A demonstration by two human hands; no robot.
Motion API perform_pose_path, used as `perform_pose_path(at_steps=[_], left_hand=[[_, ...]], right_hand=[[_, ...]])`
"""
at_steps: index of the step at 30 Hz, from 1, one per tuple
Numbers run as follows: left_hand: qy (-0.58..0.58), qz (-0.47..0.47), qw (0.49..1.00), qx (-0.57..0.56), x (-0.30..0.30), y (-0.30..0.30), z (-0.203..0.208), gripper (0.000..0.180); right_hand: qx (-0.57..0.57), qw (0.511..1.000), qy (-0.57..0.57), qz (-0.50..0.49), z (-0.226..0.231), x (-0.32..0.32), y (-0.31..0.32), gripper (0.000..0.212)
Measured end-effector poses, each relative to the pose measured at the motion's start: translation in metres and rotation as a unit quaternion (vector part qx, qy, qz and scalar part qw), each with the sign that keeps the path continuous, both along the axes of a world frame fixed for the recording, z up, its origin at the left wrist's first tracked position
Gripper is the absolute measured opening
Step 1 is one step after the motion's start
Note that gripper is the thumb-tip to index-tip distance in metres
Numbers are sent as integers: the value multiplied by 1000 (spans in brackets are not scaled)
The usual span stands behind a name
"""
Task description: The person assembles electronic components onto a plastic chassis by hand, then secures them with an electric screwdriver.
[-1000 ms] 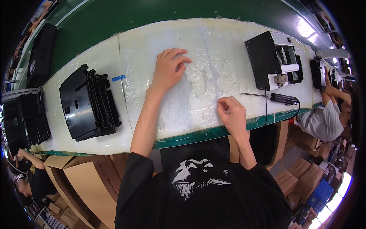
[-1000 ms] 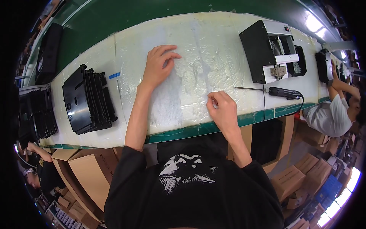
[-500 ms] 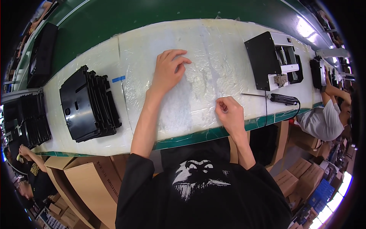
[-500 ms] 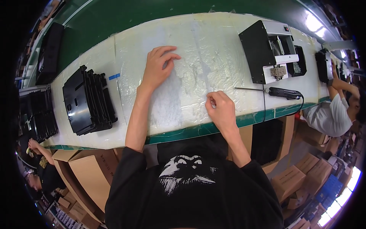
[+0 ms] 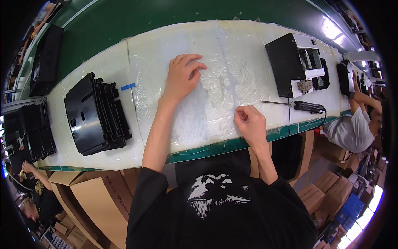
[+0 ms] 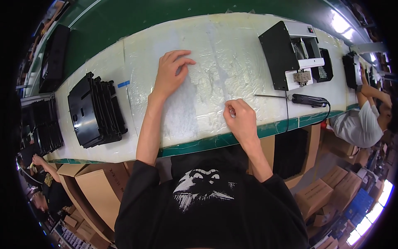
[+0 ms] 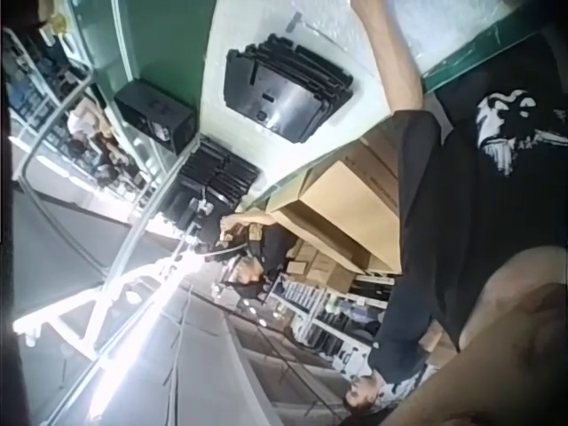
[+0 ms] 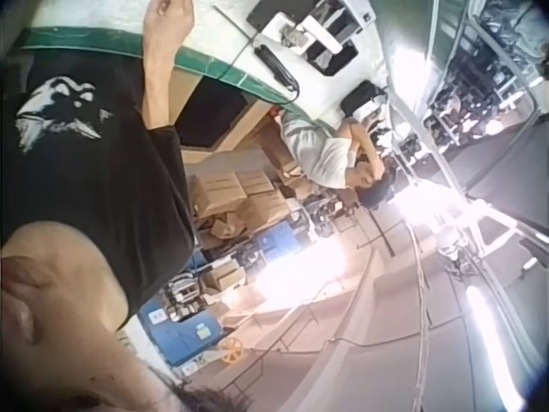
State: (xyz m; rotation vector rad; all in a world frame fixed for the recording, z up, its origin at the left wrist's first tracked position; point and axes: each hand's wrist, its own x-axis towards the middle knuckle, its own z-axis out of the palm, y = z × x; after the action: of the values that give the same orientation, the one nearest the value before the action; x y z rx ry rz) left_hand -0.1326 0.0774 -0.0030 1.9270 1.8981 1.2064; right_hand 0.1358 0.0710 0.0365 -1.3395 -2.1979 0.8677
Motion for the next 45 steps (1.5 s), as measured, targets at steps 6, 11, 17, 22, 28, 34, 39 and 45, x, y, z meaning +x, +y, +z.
perform_pose_path(at_steps=[6,11,17,22,28,34,39,45], left_hand=[[1,0,1000,2,0,0,0,23],[5,-1,1000,5,1,0,-2,24],[0,2,1000,16,1,1,-2,21],[-2,3,1000,20,2,1,-1,20],[1,2,1000,19,2,2,-2,21],[1,4,1000,25,2,2,-2,21],[2,7,1000,22,1,2,-3,21],[3,4,1000,25,2,2,-4,21]], right_hand=[[-1,1000,-2,-3,-2,0,0,10],[-2,1000,-10,-5,0,-1,0,10],[-1,1000,-11,-8,-1,0,0,11],[3,1000,-16,-5,3,0,0,10],[4,1000,-16,-4,1,1,1,10],[6,1000,-15,0,3,0,0,9],[7,1000,-12,0,3,-2,1,9],[18,1000,-14,1,3,0,1,9]])
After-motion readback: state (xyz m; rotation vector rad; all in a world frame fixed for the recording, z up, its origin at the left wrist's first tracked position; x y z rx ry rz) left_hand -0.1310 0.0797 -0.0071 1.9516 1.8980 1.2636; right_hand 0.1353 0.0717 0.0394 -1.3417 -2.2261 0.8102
